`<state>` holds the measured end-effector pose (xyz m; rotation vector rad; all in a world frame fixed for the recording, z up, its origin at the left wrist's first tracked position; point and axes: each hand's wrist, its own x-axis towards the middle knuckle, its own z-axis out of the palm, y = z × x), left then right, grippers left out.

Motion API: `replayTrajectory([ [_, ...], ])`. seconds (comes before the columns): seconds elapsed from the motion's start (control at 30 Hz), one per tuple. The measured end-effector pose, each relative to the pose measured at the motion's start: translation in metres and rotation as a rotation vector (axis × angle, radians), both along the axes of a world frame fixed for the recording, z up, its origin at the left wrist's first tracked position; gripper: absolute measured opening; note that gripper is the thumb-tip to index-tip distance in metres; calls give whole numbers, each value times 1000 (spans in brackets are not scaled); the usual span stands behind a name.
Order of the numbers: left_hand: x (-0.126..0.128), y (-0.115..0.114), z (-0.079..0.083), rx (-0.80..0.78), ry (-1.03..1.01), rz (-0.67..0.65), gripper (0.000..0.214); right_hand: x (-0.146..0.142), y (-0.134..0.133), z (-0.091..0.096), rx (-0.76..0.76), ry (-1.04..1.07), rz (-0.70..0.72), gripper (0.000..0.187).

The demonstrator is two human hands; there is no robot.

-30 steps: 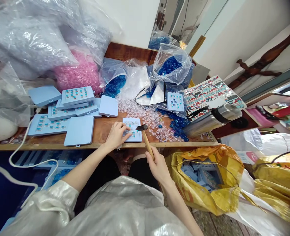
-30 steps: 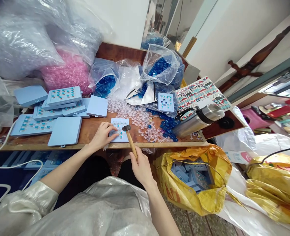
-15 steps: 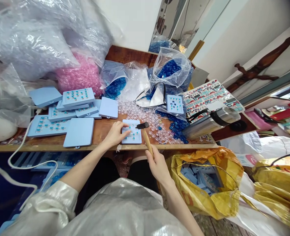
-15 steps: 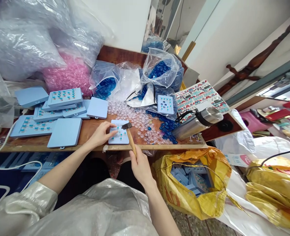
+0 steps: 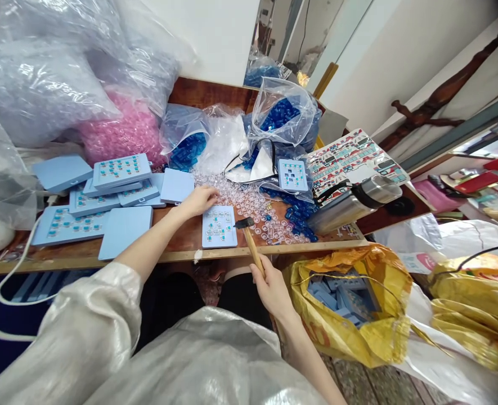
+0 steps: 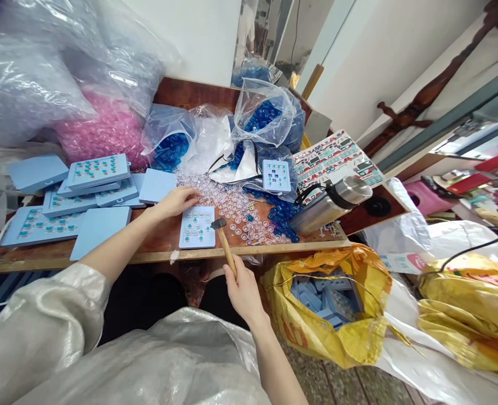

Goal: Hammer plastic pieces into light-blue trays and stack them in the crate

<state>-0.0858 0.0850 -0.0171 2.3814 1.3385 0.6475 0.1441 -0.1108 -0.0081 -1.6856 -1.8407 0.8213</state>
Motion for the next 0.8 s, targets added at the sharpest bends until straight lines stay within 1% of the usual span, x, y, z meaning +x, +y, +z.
replayTrajectory([
  [0.1, 1, -36, 10, -113, -231, 1, 19, 2, 2, -1, -12, -2, -16, 37],
  [0.17, 5, -59, 13, -178, -300, -24, 20, 2, 3, -2, -23, 1, -11, 37],
  [0.23, 10, -74, 11, -162, -280, -55, 20, 0, 5, -1, -28, 9, 2, 37],
  [0.3, 14, -83, 6, -77, -199, -77, 19, -3, 5, -1, -19, 15, 15, 37],
  [0.4, 17, -88, -4, 47, -101, -49, 19, -6, 3, -1, 11, 1, 21, 36],
  [0.47, 16, -88, -10, 78, -86, -15, 18, -6, 2, 0, 18, -15, 23, 35],
  [0.6, 14, -87, -18, 96, -112, -16, 18, -6, 1, 4, 7, -27, 32, 35],
  [0.7, 14, -85, -20, 93, -158, -17, 17, -10, 2, 6, 14, -31, 48, 35],
  [0.8, 15, -84, -21, 70, -180, 6, 17, -15, 4, 7, 7, -83, 100, 32],
])
